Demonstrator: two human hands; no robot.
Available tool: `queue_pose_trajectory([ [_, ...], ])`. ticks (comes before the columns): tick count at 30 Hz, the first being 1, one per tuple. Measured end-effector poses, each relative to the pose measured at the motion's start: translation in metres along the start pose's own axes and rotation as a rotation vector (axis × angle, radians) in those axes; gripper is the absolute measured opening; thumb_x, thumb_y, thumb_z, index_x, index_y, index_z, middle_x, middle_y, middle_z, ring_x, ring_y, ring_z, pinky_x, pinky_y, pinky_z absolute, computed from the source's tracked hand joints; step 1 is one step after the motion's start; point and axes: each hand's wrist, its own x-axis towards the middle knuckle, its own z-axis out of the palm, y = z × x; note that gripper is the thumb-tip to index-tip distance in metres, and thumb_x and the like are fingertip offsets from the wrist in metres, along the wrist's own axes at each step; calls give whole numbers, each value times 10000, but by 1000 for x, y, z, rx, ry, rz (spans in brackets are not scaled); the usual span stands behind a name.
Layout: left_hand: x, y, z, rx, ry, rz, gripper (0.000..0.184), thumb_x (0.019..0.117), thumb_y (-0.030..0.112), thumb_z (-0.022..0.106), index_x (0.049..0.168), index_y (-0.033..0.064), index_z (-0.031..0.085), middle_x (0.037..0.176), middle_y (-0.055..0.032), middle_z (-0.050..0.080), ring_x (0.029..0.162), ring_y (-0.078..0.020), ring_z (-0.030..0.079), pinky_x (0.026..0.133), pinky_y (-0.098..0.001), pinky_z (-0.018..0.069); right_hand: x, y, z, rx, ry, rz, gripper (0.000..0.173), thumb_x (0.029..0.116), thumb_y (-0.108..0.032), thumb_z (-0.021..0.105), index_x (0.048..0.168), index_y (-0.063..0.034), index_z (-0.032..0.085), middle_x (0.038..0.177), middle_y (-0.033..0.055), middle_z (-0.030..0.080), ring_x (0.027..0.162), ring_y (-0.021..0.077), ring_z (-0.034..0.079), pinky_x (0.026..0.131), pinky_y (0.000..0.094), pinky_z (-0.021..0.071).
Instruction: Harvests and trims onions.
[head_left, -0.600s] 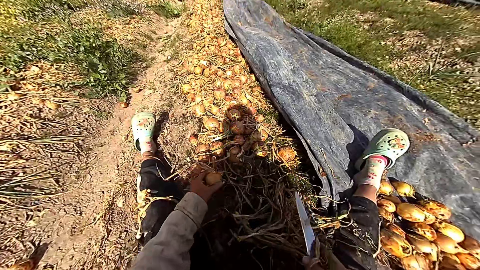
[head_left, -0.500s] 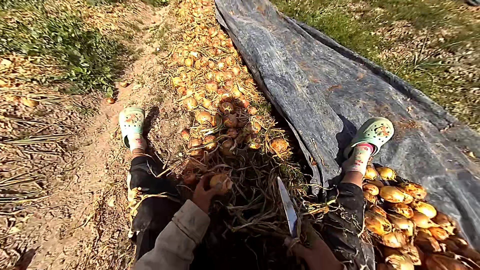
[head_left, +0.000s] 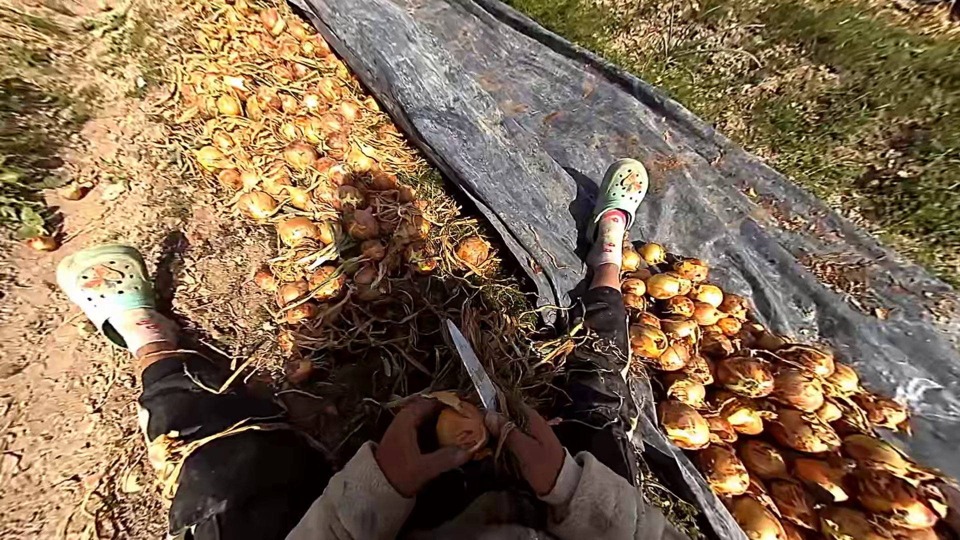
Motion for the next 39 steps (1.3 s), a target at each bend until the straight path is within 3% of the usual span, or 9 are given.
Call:
queue_pose_trajectory([
  [7,0,-15,23,452,161,2,750,752,413,831,1260,-103,634,1179,-196,723,1124,-211,699,1017,-384,548,12,32,-3,14,48,126,490,1028,-319,441,1299,60,593,1108,127,696,1029,104,657,959,322,524],
  [13,66,-3,23,210,415,-409,687,908,240,780,1445,-50,463,1352,-247,605,1257,-278,613,1088,-411,492,16,49,-11,102,198,228,453,1075,-318,307,870,-46,606,572,-77,488,487,29,468,531,249,464],
  [17,79,29,56,-98,70,-29,665,979,129,633,1526,-87,323,1303,-237,638,1107,-213,695,984,-364,568,37,90,-32,159,316,274,493,1119,-315,256,881,-48,596,621,-49,544,559,30,529,584,238,498],
  [19,78,38,61,3,-130,262,435,990,93,615,1312,-192,549,989,-190,739,848,-152,725,824,-327,604,34,94,-38,99,338,263,475,1117,-286,297,1044,21,652,786,5,632,727,26,597,728,248,529],
  [21,74,41,42,357,-146,321,273,990,90,626,1156,-114,700,920,-181,747,815,-192,722,815,-345,590,29,87,-37,23,352,297,470,1115,-283,304,1014,20,649,768,-1,618,714,23,589,728,254,520],
  [28,49,17,-126,1186,290,-848,460,1029,210,558,1457,43,539,1488,-236,526,1397,-430,484,1127,-595,409,30,85,-35,259,350,390,324,1087,-292,434,1021,-28,609,701,-19,584,614,57,587,624,269,535],
  [32,41,-12,-185,1194,362,-912,728,905,117,744,1537,-15,408,1655,-232,276,1503,-443,314,1201,-570,321,29,74,-27,281,324,383,292,1086,-265,439,1000,-38,601,679,-28,590,586,52,585,600,259,535],
  [36,46,-16,-200,1165,356,-900,579,954,182,702,1474,19,508,1567,-236,440,1437,-430,433,1192,-586,314,21,59,-16,231,272,337,251,1056,-243,489,1072,-21,606,732,-35,616,645,35,606,655,258,547],
  [39,41,-21,-205,1123,369,-882,748,828,325,828,1457,45,536,1481,-262,510,1381,-436,489,1146,-581,393,11,47,-14,148,173,297,271,1033,-223,527,1155,8,602,824,-17,650,741,29,633,752,258,553],
])
